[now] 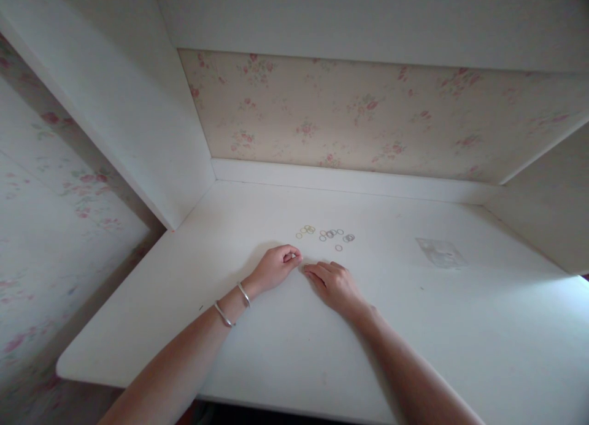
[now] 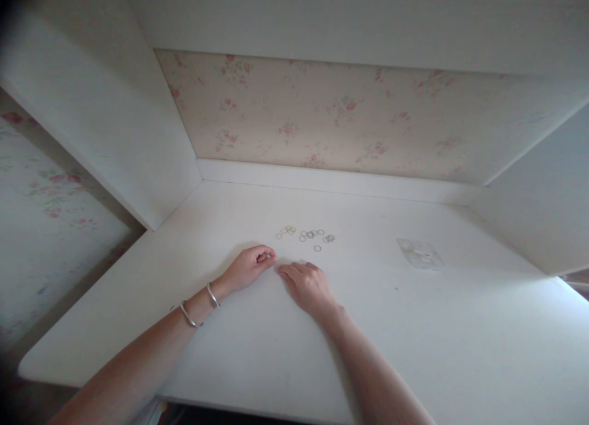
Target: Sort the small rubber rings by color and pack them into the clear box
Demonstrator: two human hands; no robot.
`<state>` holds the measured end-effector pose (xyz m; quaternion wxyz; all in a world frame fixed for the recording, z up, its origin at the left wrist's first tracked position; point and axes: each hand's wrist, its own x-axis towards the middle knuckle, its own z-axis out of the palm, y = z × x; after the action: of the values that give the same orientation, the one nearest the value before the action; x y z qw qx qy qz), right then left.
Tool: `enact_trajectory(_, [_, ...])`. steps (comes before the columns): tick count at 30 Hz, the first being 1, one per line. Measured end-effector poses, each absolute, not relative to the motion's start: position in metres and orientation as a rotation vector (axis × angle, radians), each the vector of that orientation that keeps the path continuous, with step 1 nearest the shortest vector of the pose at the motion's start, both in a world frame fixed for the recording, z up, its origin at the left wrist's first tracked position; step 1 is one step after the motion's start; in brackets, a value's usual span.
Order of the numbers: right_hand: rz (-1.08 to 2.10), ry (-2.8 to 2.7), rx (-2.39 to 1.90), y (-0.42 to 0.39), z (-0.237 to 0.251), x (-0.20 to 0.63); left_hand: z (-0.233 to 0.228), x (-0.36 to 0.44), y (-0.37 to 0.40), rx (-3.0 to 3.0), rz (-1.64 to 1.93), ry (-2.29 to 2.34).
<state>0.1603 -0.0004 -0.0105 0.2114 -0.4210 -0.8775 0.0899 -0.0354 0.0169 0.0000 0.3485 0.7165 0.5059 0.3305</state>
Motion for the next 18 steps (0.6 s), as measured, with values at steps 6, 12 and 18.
enact_trajectory(6, [0.295, -2.39, -1.158, 0.0, -0.011, 0.163, 0.0, -0.036, 0.017, 1.83, 0.842, 1.31])
enact_trajectory(12, [0.366, -2.16, -1.324, 0.001, -0.009, 0.171, 0.004, -0.035, 0.016, 1.818, 0.828, 1.327])
enact_trajectory(18, [0.341, -1.963, -1.572, 0.015, -0.011, 0.186, 0.006, -0.034, 0.015, 1.832, 0.802, 1.358])
